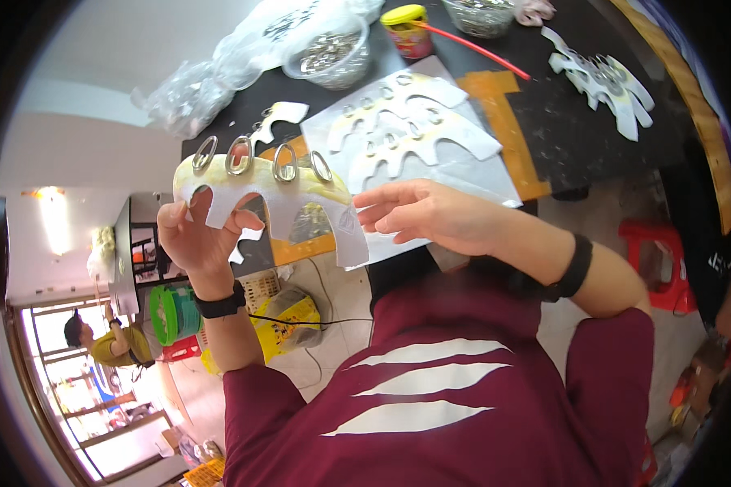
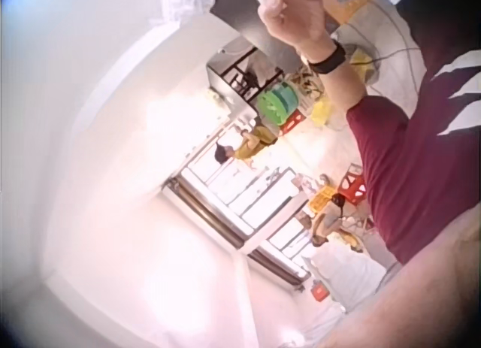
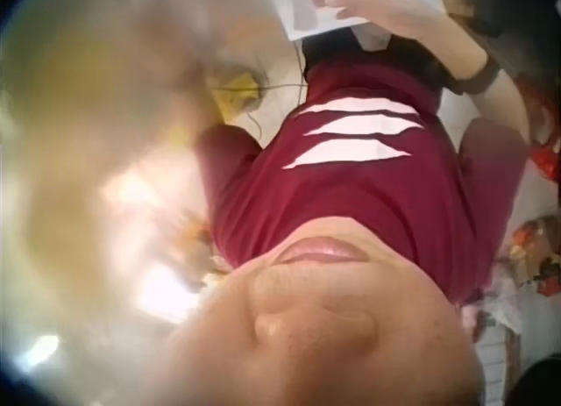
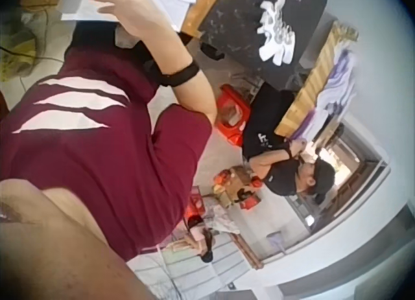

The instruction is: Applying glue to shoe upper patterns using a brush and attaching eyelets.

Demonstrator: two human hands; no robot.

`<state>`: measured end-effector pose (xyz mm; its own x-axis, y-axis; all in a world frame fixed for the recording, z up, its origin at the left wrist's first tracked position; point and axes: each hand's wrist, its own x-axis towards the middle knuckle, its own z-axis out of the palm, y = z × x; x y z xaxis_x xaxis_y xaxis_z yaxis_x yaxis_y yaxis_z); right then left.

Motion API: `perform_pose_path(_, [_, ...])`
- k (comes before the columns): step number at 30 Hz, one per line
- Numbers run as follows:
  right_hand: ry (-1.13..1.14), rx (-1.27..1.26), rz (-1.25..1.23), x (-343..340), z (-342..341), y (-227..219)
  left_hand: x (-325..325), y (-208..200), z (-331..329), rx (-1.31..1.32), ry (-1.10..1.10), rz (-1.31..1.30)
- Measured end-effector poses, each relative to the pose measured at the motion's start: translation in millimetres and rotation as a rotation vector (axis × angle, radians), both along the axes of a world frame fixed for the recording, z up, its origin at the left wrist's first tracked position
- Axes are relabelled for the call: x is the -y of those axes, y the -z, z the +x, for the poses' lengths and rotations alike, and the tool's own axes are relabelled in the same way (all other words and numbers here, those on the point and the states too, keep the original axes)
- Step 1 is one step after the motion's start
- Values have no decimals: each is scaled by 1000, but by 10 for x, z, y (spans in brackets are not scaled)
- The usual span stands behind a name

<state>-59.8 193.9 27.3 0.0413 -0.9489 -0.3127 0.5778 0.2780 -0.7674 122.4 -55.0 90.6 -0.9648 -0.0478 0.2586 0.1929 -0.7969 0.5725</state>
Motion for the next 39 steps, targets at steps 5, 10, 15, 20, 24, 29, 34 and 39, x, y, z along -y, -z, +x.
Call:
perform_pose_path(5, [234, 199, -73, -514, -49, 202, -434, 202, -204, 176, -62, -55])
perform_pose_path(10, [461, -128, -54, -889, -189, 259, -749, 592, -300, 309, -130, -45])
perform_pose_path(15, [564, -523, -101, -1062, -354, 300, -1011, 846, -319, 478, -257, -328])
perform_pose_path(20, [568, -521, -89, -1064, -422, 344, -1094, 978, -281, 507, -263, -286])
perform_pose_path(24, [563, -532, -93, -1002, -398, 377, -1074, 1007, -232, 516, -298, -252])
perform_pose_path(29, [551, -614, -81, -1000, -393, 359, -1048, 1082, -160, 560, -339, -313])
perform_pose_path(34, [555, -852, 48, -1109, -598, 311, -1308, 1079, -198, 536, -293, -326])
perform_pose_path(39, [572, -1061, -5, -1079, -807, 202, -1642, 1004, -269, 602, -280, -540])
